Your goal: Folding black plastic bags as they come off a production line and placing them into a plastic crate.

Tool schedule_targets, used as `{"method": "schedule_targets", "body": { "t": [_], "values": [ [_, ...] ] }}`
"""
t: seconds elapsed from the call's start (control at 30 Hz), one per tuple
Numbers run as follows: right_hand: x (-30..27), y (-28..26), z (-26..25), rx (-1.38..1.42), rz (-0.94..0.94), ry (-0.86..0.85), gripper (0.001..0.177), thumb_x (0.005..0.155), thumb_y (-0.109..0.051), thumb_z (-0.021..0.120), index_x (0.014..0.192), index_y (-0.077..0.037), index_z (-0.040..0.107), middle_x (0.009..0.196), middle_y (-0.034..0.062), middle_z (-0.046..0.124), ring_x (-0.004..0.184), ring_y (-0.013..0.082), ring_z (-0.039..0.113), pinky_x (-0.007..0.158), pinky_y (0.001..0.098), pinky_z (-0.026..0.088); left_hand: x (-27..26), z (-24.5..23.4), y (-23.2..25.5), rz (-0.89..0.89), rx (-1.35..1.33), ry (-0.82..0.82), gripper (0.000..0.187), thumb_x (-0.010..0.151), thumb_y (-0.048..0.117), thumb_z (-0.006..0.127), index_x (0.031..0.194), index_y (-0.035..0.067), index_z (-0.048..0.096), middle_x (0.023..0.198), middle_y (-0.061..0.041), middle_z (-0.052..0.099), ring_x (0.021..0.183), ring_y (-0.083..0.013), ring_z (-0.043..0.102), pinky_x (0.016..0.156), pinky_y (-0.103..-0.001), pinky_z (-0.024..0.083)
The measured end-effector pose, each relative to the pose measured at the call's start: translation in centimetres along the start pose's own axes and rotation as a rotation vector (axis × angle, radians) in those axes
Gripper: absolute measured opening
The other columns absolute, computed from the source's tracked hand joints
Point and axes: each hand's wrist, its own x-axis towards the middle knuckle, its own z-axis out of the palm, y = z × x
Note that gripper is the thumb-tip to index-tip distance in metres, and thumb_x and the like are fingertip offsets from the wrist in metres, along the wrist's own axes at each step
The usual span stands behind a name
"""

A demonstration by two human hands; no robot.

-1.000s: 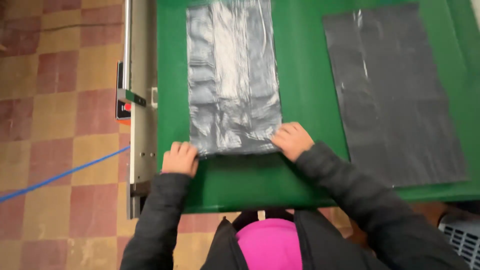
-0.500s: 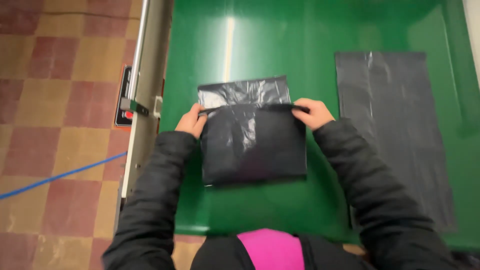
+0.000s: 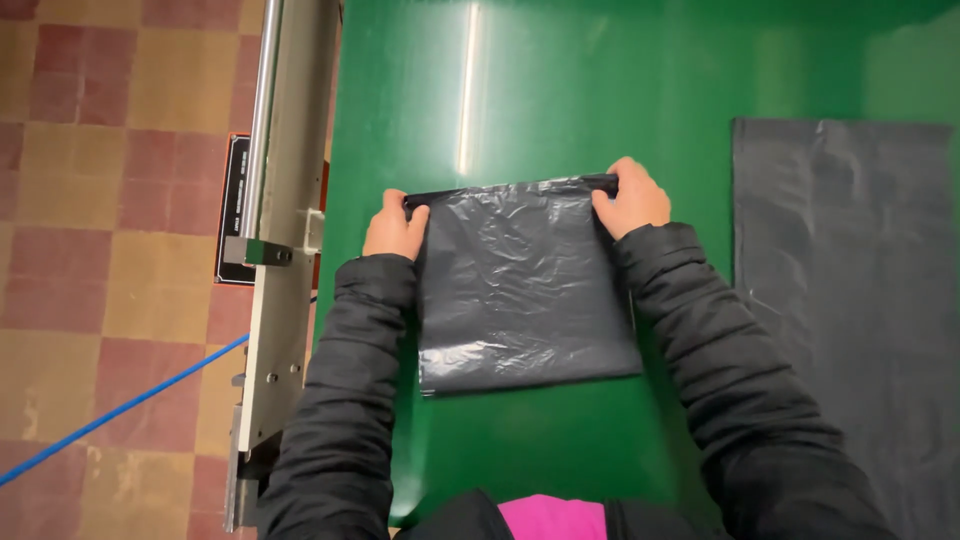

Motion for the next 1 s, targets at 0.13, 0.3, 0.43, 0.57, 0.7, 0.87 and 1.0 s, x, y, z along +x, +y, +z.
{"method": "schedule_targets", "body": {
  "t": [0.13,0.3,0.43,0.57,0.7,0.87,1.0],
  "values": [
    [1.7,-0.8,-0.3,-0.172,-0.264,0.037,0.048,0.071,-0.028,0.083,0.110,-0.008,0.063,0.103,0.0161,0.069,0.095,0.0379,0.062,0.076,0.0457,0.050,-6.1,-4.6,6.8,0.100,0.133,0.207,0.039,0.092,0.031,0.069,0.115,0.003,0.056,0.095,-0.022,0.070,0.090,-0.0446,0.066,0.075,-0.051,0.050],
    [3.7,0.7,2.7,-0.191,-0.067,-0.403,0.041,0.072,-0.025,0.084,0.104,-0.013,0.061,0.097,0.0083,0.066,0.100,0.0341,0.059,0.086,0.0471,0.046,-13.9,-0.9,9.5,0.194,-0.522,-0.289,0.043,0.094,0.031,0.069,0.125,0.005,0.056,0.110,-0.007,0.065,0.097,-0.0221,0.069,0.085,-0.033,0.054],
    [-0.5,-3.9,-1.8,-0.248,-0.268,-0.200,0.025,0.074,-0.017,0.082,0.094,-0.014,0.066,0.095,0.0066,0.068,0.100,0.0331,0.059,0.084,0.0467,0.043,-11.8,9.2,-0.1,0.040,-1.024,-0.430,0.048,0.102,0.039,0.060,0.132,0.002,0.050,0.122,-0.006,0.061,0.112,-0.0205,0.064,0.084,-0.033,0.045],
    [-11.1,-7.5,-8.3,0.014,-0.544,0.082,0.026,0.069,-0.001,0.075,0.089,-0.011,0.061,0.099,0.0060,0.068,0.103,0.0332,0.061,0.090,0.0462,0.046,-13.8,4.8,0.1,-0.488,-1.744,-0.509,0.086,0.092,0.075,0.029,0.141,0.007,0.050,0.138,-0.009,0.061,0.126,-0.0239,0.060,0.098,-0.039,0.042],
    [-18.8,-4.5,-6.9,-0.003,-0.596,0.044,0.028,0.066,0.002,0.073,0.088,-0.011,0.061,0.105,0.0042,0.069,0.112,0.0316,0.064,0.095,0.0462,0.049,-14.7,3.3,-1.8,-0.635,-1.991,-0.395,0.107,0.087,0.089,0.019,0.144,0.004,0.047,0.141,-0.015,0.056,0.128,-0.0340,0.055,0.111,-0.049,0.042],
    [-21.4,-2.0,-4.9,-0.022,-0.513,0.028,0.028,0.067,0.003,0.071,0.090,-0.009,0.062,0.112,0.0060,0.069,0.119,0.0319,0.063,0.098,0.0451,0.049,-15.2,3.8,-6.6,-0.528,-1.866,-0.526,0.099,0.095,0.078,0.026,0.148,-0.002,0.048,0.147,-0.018,0.056,0.133,-0.0323,0.053,0.113,-0.044,0.041],
    [-21.4,-1.7,-5.5,-0.006,-0.514,-0.014,0.026,0.069,0.003,0.069,0.090,-0.009,0.062,0.115,0.0068,0.067,0.122,0.0319,0.062,0.100,0.0444,0.049,-16.8,2.3,-7.9,-0.416,-1.591,-0.396,0.066,0.100,0.050,0.047,0.145,0.003,0.047,0.148,-0.015,0.055,0.135,-0.0300,0.053,0.111,-0.046,0.044]
  ]
}}
